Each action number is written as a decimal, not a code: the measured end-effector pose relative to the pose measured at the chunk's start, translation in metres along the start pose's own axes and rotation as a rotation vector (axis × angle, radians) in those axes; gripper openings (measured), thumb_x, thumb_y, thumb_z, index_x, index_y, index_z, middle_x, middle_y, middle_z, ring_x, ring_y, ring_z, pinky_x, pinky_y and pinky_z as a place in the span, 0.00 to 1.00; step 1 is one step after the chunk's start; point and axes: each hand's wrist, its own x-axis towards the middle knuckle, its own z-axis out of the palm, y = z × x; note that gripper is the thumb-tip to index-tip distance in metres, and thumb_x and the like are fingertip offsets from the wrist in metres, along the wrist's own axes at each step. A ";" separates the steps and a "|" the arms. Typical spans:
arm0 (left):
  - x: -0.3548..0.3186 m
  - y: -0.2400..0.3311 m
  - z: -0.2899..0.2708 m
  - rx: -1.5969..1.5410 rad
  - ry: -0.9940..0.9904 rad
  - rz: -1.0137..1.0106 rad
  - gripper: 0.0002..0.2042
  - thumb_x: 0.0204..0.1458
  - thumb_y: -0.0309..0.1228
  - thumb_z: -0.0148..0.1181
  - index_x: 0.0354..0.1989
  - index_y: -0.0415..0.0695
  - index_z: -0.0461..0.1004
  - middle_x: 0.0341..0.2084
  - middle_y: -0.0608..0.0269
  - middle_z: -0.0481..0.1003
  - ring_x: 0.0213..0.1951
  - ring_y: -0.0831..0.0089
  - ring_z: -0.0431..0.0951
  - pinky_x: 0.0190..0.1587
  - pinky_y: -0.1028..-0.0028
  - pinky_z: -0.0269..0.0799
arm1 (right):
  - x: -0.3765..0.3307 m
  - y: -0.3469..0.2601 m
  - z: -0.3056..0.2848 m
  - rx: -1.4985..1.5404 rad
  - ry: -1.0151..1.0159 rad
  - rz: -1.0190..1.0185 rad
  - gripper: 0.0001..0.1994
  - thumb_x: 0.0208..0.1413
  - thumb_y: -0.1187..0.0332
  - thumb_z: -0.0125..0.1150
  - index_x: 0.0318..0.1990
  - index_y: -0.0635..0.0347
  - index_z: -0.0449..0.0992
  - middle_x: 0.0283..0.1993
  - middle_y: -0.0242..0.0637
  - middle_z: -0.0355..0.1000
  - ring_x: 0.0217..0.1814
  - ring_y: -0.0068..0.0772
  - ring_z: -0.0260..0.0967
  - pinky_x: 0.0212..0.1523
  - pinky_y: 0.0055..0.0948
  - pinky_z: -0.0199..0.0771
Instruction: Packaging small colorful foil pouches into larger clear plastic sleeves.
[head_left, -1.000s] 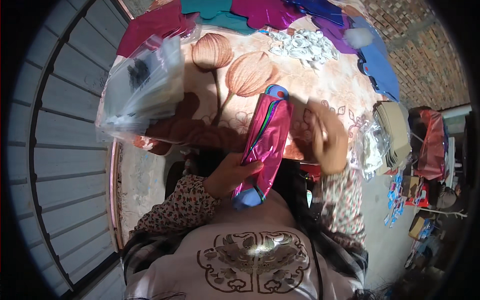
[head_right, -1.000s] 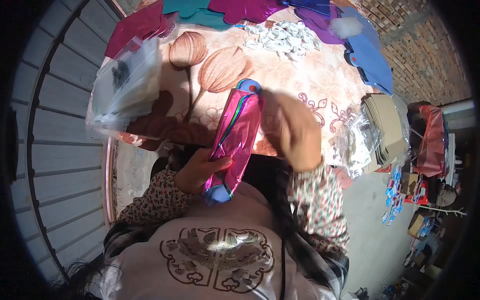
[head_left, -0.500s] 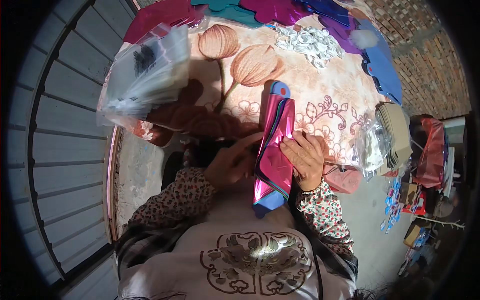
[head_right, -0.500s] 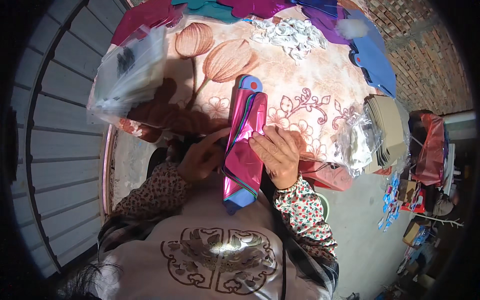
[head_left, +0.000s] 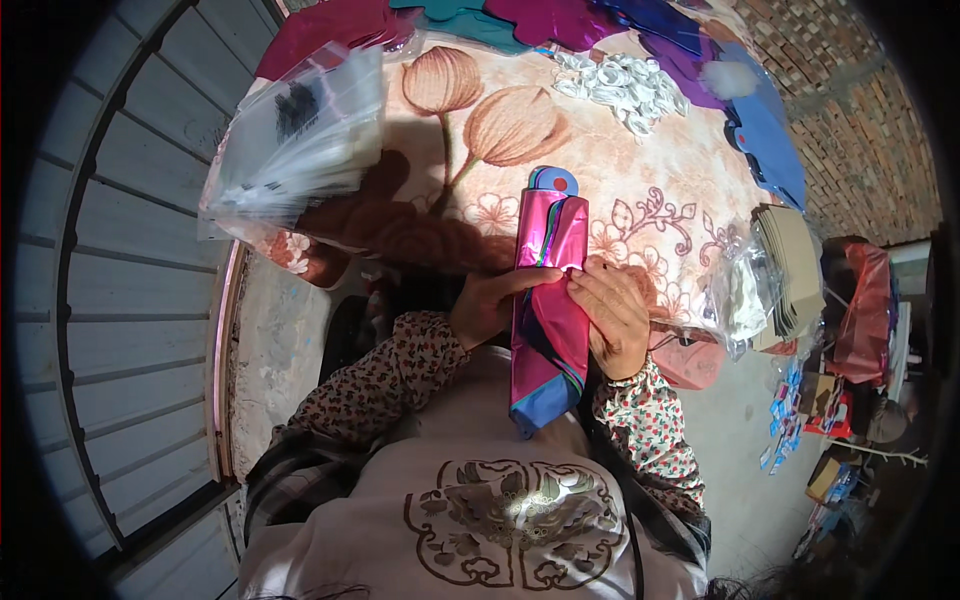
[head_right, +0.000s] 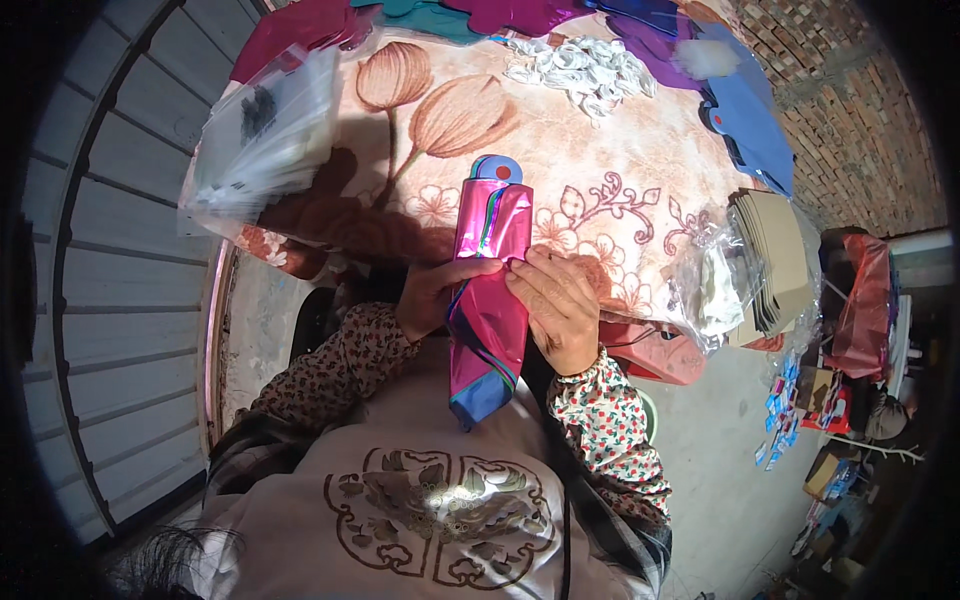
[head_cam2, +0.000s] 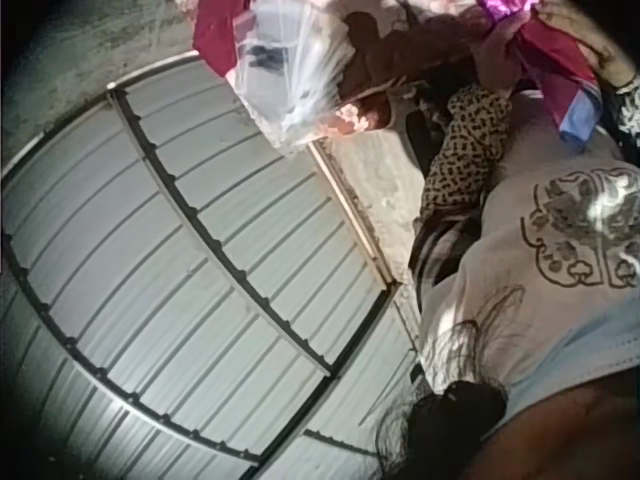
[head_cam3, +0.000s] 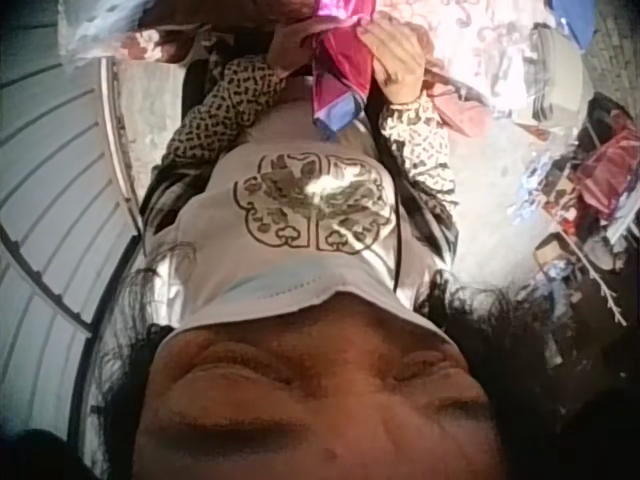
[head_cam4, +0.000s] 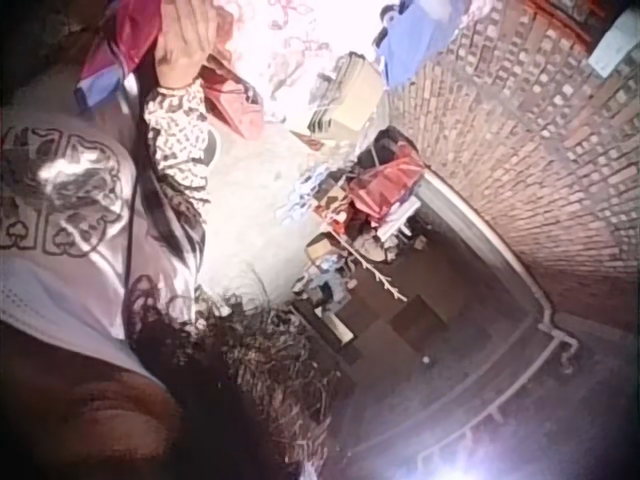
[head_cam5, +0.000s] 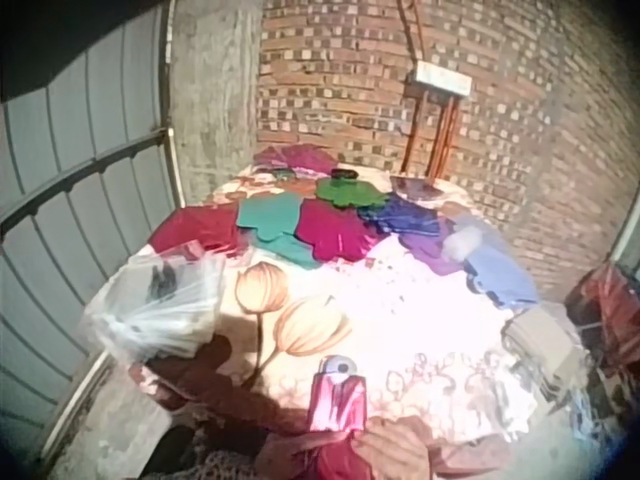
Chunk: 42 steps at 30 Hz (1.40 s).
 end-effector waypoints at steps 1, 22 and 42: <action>0.000 0.000 0.001 -0.037 0.013 -0.002 0.14 0.51 0.23 0.55 0.48 0.44 0.72 0.42 0.55 0.75 0.44 0.68 0.77 0.47 0.73 0.72 | 0.000 0.000 0.000 0.002 0.001 0.001 0.10 0.46 0.72 0.59 0.37 0.60 0.79 0.43 0.38 0.75 0.53 0.41 0.68 0.53 0.40 0.65; 0.049 0.065 0.011 -0.500 0.315 -0.901 0.13 0.56 0.34 0.52 0.32 0.32 0.72 0.20 0.55 0.75 0.14 0.70 0.72 0.13 0.75 0.69 | 0.016 -0.007 0.015 -0.044 0.267 0.210 0.11 0.48 0.76 0.55 0.40 0.66 0.70 0.40 0.42 0.70 0.43 0.38 0.68 0.44 0.35 0.67; 0.078 0.083 -0.017 -0.706 0.068 -1.335 0.15 0.58 0.37 0.49 0.27 0.36 0.71 0.16 0.54 0.74 0.15 0.68 0.75 0.28 0.68 0.76 | 0.004 -0.006 0.007 -0.163 0.068 -0.035 0.15 0.46 0.78 0.52 0.44 0.68 0.72 0.44 0.46 0.72 0.52 0.43 0.69 0.55 0.45 0.64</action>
